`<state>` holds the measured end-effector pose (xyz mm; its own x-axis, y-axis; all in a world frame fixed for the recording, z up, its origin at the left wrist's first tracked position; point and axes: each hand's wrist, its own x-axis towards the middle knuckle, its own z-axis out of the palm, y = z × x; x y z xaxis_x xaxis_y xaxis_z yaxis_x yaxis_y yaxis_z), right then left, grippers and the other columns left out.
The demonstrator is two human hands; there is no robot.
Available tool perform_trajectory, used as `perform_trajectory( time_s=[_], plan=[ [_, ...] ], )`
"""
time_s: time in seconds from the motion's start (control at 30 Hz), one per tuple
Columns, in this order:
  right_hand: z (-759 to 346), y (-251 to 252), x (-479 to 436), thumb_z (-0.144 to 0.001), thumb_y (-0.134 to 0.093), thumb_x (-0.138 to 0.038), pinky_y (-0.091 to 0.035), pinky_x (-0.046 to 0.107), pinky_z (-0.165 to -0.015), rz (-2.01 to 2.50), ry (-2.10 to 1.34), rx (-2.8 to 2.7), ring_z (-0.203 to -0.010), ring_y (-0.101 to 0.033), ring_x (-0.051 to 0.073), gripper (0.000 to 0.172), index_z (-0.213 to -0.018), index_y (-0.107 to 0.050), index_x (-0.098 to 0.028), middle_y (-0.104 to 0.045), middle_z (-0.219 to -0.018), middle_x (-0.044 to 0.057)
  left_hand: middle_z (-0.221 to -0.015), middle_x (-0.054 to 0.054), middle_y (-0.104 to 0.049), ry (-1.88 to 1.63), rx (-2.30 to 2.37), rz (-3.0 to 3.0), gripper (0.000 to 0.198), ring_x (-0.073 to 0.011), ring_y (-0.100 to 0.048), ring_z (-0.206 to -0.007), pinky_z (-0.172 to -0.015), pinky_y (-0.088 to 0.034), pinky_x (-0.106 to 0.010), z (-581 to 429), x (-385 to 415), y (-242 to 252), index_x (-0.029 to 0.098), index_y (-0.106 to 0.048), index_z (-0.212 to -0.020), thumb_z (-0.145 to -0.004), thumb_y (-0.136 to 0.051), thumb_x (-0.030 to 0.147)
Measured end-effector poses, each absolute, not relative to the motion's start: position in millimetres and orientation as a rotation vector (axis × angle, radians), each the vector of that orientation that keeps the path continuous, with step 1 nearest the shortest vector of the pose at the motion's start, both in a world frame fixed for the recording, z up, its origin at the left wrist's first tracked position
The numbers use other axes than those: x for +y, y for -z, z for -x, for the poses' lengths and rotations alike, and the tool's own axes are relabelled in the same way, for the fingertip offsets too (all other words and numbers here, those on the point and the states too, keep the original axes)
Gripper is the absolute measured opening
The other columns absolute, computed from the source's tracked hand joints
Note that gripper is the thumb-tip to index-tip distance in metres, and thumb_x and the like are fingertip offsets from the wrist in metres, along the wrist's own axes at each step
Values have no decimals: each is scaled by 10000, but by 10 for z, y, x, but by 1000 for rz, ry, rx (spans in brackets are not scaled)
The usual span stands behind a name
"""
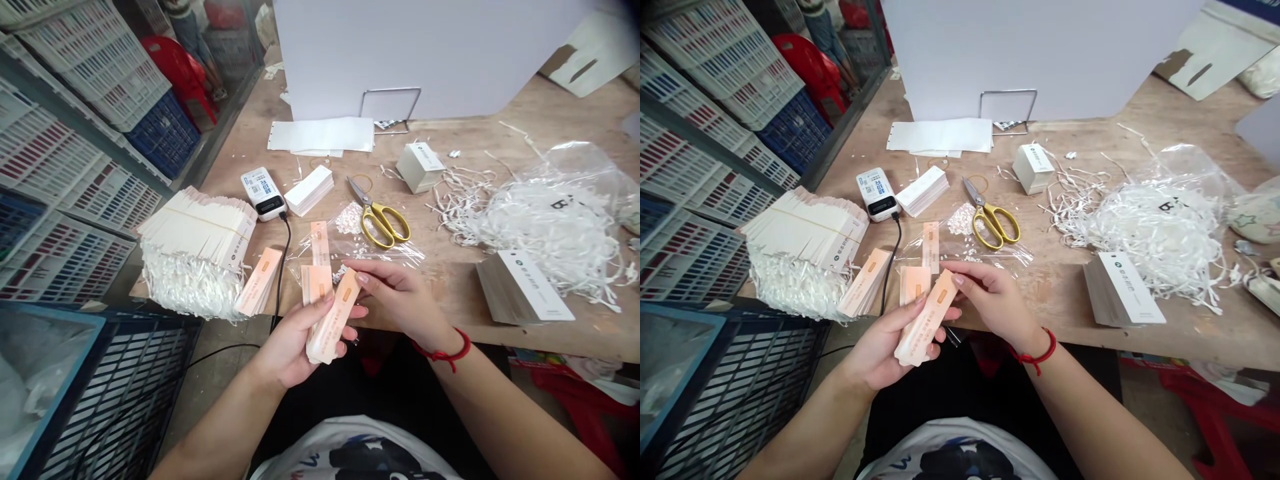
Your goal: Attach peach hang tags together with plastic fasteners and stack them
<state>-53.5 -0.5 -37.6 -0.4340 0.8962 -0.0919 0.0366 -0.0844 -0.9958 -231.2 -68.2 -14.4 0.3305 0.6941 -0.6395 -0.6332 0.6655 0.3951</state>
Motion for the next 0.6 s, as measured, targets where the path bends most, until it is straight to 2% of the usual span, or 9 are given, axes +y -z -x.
perform_trajectory(
  time_s=[0.1,0.23,0.4,0.6],
  plan=[
    [482,404,81,-896,-690,-379,-596,378,-898,1004,-1625,-1487,-932,-739,199,251,-1101,-774,-261,-795,-1038,18,-1055,-176,-760,-859,901,-45,331,-124,-687,-624,-495,-504,-183,2310,-648,124,115,-670,-1226,-985,-567,317],
    [446,382,150,-882,-707,-347,-576,398,-968,973,-1545,-1613,-1049,-725,224,284,-1149,-762,-269,-773,-1158,27,-1038,-160,-765,-874,929,-38,309,-130,-698,-636,-496,-513,-185,2295,-606,87,118,-689,-1193,-975,-583,309],
    [412,359,230,-908,-676,-379,-613,358,-807,944,-1560,-1691,-886,-750,217,247,-1091,-782,-252,-794,-1046,43,-1036,-164,-770,-879,1021,-113,305,-142,-709,-623,-481,-525,-188,2270,-564,46,124,-685,-1199,-945,-622,281],
    [361,336,378,-938,-622,-308,-518,275,-648,933,-1290,-2063,-704,-691,157,201,-1004,-800,-243,-781,-833,10,-996,-176,-774,-861,1129,-190,316,-130,-695,-580,-465,-531,-174,2269,-536,55,92,-696,-1163,-956,-601,312]
  ],
)
